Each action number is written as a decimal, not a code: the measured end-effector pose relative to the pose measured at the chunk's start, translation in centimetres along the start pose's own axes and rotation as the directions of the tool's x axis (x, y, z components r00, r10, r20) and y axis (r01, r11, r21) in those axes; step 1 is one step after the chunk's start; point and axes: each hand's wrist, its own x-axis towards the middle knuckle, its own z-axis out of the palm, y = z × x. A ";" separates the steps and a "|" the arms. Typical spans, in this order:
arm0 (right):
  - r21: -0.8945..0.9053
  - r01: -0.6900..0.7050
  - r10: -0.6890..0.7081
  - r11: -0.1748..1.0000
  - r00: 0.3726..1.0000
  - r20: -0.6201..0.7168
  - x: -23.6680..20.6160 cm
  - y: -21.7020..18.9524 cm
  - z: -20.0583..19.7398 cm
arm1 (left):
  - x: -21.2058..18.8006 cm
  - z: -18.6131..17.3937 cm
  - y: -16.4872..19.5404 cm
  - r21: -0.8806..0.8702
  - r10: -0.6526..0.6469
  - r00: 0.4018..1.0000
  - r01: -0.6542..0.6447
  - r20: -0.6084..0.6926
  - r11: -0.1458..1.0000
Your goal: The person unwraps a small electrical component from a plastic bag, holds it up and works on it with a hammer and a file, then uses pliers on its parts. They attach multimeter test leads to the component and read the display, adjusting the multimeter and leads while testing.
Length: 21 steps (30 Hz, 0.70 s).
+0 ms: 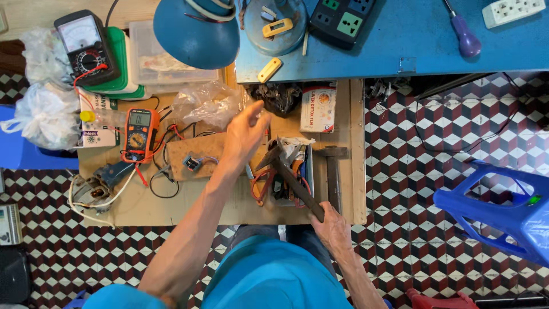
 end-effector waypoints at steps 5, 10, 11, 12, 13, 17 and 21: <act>0.092 0.009 -0.001 0.996 0.997 -0.079 -2.3 3.0 0.1 | -13.8 2.4 -1.5 -0.086 0.176 0.980 -0.184 -0.097 0.979; -0.174 0.209 -0.242 0.962 0.950 -0.199 -5.3 7.2 -0.7 | -15.5 4.6 -7.1 0.431 0.386 0.904 -0.278 -0.185 0.858; 0.014 -0.018 0.020 1.000 0.982 -0.187 -4.9 7.5 -0.4 | -15.1 5.1 -8.3 0.412 0.324 0.931 -0.231 -0.171 0.882; 0.193 -0.250 0.276 0.949 0.953 -0.124 -4.4 7.7 0.0 | -14.7 5.5 -9.4 0.395 0.258 0.954 -0.180 -0.154 0.901; 0.216 -0.266 0.295 0.939 0.948 -0.116 -3.9 7.8 0.3 | -14.3 5.7 -10.5 0.382 0.192 0.972 -0.127 -0.135 0.915; 0.279 -0.137 0.203 0.951 0.953 -0.223 -2.0 7.5 2.4 | -13.1 6.1 -13.9 0.411 -0.069 0.995 0.094 -0.075 0.907; 0.321 0.071 0.050 0.944 0.935 -0.352 -0.8 7.8 4.7 | -12.7 5.9 -16.0 0.196 -0.231 0.972 0.234 -0.036 0.952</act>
